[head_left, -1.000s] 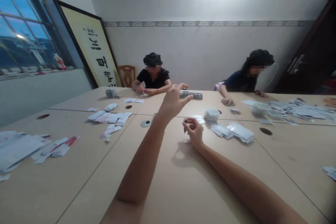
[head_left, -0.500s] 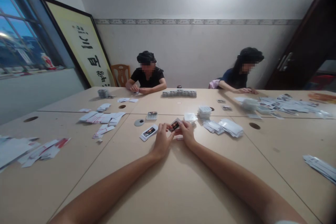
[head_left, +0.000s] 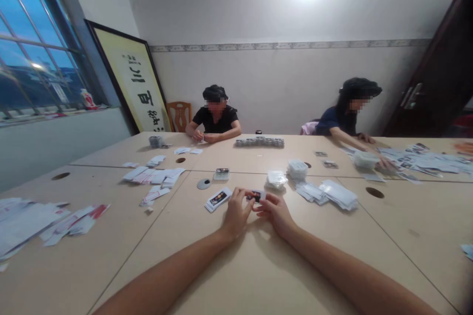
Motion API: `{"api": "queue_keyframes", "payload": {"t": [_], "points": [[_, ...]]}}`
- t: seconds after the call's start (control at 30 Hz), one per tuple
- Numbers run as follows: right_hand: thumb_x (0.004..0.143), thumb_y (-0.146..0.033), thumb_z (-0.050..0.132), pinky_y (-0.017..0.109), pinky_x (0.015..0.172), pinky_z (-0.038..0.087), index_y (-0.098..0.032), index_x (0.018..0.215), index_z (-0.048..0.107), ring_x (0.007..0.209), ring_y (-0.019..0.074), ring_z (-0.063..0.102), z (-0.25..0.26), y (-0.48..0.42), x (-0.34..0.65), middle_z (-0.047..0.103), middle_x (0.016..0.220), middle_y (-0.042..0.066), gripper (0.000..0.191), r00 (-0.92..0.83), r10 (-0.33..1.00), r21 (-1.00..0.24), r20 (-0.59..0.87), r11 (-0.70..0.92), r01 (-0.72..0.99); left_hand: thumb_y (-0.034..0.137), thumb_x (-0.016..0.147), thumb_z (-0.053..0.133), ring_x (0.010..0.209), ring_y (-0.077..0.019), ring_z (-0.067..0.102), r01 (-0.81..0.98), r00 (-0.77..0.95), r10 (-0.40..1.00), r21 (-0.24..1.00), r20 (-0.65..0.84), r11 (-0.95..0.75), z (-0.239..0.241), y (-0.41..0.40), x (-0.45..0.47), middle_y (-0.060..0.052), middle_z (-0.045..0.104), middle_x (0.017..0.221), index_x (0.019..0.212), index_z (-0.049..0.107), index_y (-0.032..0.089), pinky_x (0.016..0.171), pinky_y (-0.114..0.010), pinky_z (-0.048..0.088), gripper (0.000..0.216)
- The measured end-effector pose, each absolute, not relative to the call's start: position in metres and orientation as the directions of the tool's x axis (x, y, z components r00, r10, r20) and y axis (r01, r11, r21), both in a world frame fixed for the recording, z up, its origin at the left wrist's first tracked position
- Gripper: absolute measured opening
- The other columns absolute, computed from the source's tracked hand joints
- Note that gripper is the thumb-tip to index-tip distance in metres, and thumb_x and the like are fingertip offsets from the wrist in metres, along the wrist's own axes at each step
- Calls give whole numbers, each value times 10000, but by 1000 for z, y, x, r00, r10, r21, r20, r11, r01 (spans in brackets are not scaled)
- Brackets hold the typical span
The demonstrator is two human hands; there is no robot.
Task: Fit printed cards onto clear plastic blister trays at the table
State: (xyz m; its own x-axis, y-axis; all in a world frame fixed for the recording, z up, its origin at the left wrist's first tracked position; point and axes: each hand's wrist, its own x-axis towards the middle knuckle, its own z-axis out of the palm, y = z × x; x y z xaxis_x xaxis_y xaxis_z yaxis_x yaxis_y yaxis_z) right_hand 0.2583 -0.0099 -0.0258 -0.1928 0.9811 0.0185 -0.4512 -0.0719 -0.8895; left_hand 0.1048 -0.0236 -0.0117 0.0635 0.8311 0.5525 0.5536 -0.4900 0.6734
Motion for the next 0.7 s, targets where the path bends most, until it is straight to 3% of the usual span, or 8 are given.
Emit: {"api": "queue_keyframes", "payload": {"t": [0.2,0.43,0.7], "points": [[558,-362,923,249,540,574,-188,893,674,605,198,750,-24,-10,261,762,723,25,452,-201,980,-896,-6,-94,-434,186,901,617,1031,-237,626,515,87,840,698,536,-499,-10,-20,106,-52,648,1017,976,648,207,972,-400,476,84],[594,-462,901,249,531,582,-174,955,686,566,177,733,-21,-12,261,768,753,30,509,-231,973,-906,8,-90,-413,166,832,697,994,-235,666,513,76,853,714,516,-477,-6,-22,105,-33,711,988,958,637,207,931,-377,494,146],[637,-476,870,243,526,572,-176,925,695,567,188,743,-22,-13,261,768,762,32,452,-223,975,-915,12,-79,-395,203,813,714,963,-254,662,495,52,860,735,508,-464,-7,-21,104,-40,719,959,926,661,210,906,-395,483,124]]}}
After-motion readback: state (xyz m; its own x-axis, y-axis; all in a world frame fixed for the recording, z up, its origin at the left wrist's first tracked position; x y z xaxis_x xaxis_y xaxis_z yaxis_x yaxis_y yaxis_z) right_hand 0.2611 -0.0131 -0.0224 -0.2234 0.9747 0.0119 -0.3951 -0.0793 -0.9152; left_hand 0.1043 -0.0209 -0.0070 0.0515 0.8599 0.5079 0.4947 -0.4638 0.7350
